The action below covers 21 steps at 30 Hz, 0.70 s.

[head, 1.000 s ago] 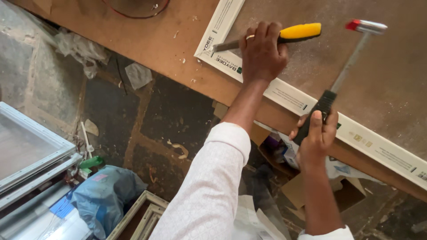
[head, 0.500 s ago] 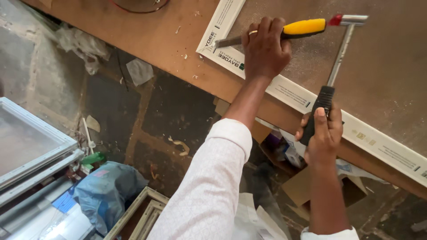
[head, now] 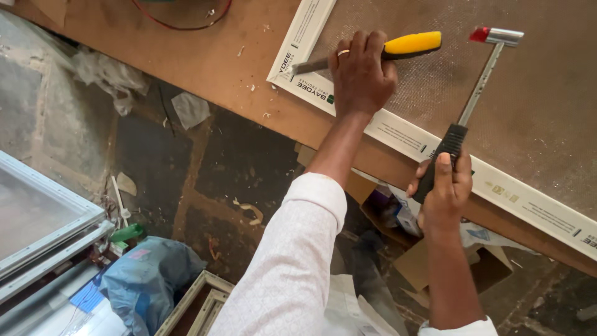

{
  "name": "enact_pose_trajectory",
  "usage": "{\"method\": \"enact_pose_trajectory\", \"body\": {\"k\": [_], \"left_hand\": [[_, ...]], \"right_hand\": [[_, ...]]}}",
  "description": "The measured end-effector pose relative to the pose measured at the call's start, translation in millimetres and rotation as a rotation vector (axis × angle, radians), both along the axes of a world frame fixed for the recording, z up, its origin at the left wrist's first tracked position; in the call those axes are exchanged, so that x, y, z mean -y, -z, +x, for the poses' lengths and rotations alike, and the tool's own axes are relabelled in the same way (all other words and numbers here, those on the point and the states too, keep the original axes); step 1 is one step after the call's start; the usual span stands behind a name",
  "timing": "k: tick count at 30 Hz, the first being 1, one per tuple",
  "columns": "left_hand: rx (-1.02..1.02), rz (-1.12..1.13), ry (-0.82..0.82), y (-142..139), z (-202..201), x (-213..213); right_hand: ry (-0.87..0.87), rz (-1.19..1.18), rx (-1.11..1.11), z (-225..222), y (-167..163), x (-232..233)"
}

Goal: The person holds a yellow-handled chisel against the edge of a white window frame with mesh screen and taps it with a small hammer to trim the frame edge, working along the corner. The person then lifts and repositions the frame on the workbench and resumes chiseling.

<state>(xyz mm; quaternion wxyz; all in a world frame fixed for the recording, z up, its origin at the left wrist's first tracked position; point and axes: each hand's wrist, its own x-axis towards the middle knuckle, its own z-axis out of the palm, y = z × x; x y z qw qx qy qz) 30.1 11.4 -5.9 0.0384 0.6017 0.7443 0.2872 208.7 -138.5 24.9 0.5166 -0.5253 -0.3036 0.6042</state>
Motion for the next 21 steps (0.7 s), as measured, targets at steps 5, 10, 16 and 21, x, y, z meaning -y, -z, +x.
{"method": "enact_pose_trajectory", "body": {"k": [5, 10, 16, 21], "left_hand": [[-0.007, -0.088, -0.004, -0.4, -0.1, -0.1], [0.000, -0.001, 0.011, 0.4, -0.2, 0.2], [0.008, -0.043, -0.002, 0.9, -0.7, 0.5], [0.006, 0.001, -0.003, 1.4, 0.1, -0.5]], "right_hand": [[-0.015, -0.031, -0.046, -1.8, -1.4, -0.3], [-0.043, -0.026, -0.045, -0.5, -2.1, -0.6], [-0.052, -0.030, -0.040, -1.4, -3.9, 0.0], [-0.102, -0.031, 0.017, 1.7, -5.4, -3.2]]}}
